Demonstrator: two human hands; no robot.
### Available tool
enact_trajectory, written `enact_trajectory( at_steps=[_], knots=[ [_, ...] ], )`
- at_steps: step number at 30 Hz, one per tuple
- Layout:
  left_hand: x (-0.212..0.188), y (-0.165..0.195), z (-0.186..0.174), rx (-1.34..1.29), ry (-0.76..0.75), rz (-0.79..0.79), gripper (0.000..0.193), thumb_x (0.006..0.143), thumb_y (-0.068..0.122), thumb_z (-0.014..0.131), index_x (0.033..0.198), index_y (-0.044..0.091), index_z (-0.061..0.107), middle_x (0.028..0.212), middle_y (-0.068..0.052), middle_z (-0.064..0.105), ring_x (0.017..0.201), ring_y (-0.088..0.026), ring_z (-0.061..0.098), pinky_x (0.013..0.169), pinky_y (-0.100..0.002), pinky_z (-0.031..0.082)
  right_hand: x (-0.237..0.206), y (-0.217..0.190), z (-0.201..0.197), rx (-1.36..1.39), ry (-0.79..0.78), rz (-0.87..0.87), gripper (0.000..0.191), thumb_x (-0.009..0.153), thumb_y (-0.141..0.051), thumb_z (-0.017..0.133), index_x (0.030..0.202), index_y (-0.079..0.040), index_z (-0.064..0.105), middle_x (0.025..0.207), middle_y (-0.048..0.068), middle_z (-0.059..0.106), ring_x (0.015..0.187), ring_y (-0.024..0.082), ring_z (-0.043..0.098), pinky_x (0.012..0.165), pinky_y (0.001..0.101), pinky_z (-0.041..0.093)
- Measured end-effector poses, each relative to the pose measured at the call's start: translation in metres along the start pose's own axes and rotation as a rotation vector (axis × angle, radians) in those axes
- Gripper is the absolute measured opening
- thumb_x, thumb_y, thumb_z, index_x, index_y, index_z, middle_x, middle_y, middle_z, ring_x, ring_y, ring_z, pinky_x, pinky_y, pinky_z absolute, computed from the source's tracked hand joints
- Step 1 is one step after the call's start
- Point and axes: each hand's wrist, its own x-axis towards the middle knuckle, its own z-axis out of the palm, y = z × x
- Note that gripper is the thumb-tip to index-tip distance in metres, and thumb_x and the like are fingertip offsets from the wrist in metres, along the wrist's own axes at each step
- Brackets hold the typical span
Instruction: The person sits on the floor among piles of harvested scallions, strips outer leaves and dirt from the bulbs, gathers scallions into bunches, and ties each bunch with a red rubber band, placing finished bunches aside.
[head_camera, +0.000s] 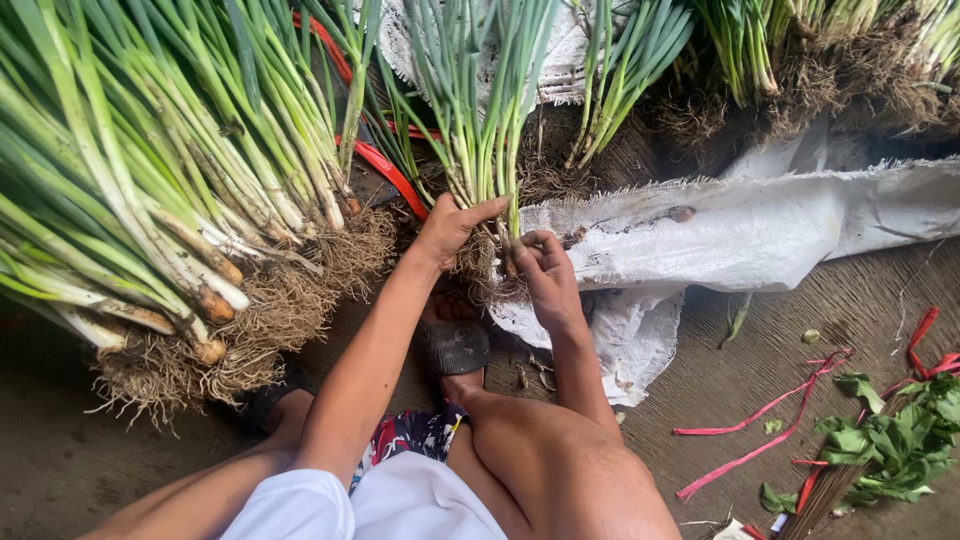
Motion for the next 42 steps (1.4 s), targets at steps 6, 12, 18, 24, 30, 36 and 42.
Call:
enact_trajectory(
  at_steps=[6,12,18,24,30,36,42],
  knots=[
    [-0.008,0.005,0.004,-0.047,-0.002,0.068,0.036,0.084,0.017,0.085,0.113,-0.001,0.074,0.102,-0.008,0.077,0.088,-0.013,0.071,0.081,-0.029,0.057,-0.004,0.009,0.005,-0.304,0.127,-0.127,0.033,0.105,-0.016,0.057,0.136,-0.006,0.055,0.09,-0.001,0.068,0.078,0.005,0.058,0.072,0.0201,0.048],
    [-0.007,0.003,0.007,0.003,0.059,0.021,0.035,0.082,0.019,0.087,0.108,-0.002,0.074,0.094,-0.008,0.076,0.082,-0.015,0.069,0.074,-0.032,0.055,-0.003,-0.017,0.021,-0.792,0.199,-0.587,0.021,0.093,-0.014,0.076,0.108,0.002,0.072,0.1,0.012,0.068,0.085,0.014,0.063,0.069,0.0264,0.05],
    [-0.003,-0.011,0.002,0.014,0.125,-0.054,0.049,0.08,0.033,0.089,0.112,0.0,0.073,0.108,-0.017,0.075,0.102,-0.023,0.069,0.096,-0.039,0.05,0.009,0.0,0.012,-0.634,0.203,-0.352,0.016,0.101,-0.015,0.067,0.103,0.0,0.072,0.087,0.006,0.071,0.074,0.011,0.067,0.065,0.0271,0.053],
    [-0.002,-0.011,-0.002,0.069,0.174,-0.165,0.078,0.078,0.055,0.08,0.134,0.002,0.065,0.137,-0.018,0.062,0.135,-0.031,0.049,0.115,-0.061,0.031,0.004,0.036,-0.024,-0.555,0.023,-0.091,0.034,0.11,-0.026,0.054,0.089,-0.002,0.065,0.073,0.003,0.066,0.062,0.013,0.057,0.059,0.0293,0.048],
    [-0.012,0.003,-0.004,-0.016,0.132,-0.421,0.078,0.091,0.058,0.061,0.155,0.016,0.044,0.151,-0.007,0.044,0.141,-0.025,0.036,0.112,-0.065,0.024,0.064,-0.01,-0.068,-0.282,0.429,-0.299,0.035,0.1,-0.038,0.065,0.109,-0.004,0.064,0.098,0.009,0.065,0.091,0.02,0.062,0.078,0.0417,0.054],
    [-0.025,0.019,-0.002,-0.055,-0.112,-0.269,0.07,0.1,0.047,0.06,0.151,0.0,0.051,0.144,-0.014,0.063,0.13,-0.022,0.06,0.11,-0.042,0.049,0.118,-0.048,-0.068,-0.764,0.401,-0.171,0.049,0.091,-0.033,0.081,0.122,0.0,0.061,0.112,0.013,0.065,0.1,0.02,0.061,0.091,0.0354,0.051],
    [-0.041,0.016,-0.014,-0.329,-0.365,-0.317,0.067,0.096,0.029,0.067,0.151,-0.002,0.045,0.132,-0.015,0.067,0.123,-0.029,0.065,0.087,-0.048,0.062,0.091,-0.065,-0.085,0.23,0.0,-0.04,0.04,0.099,-0.023,0.066,0.133,-0.002,0.056,0.118,0.008,0.066,0.097,0.014,0.063,0.09,0.0301,0.055]
  ],
)
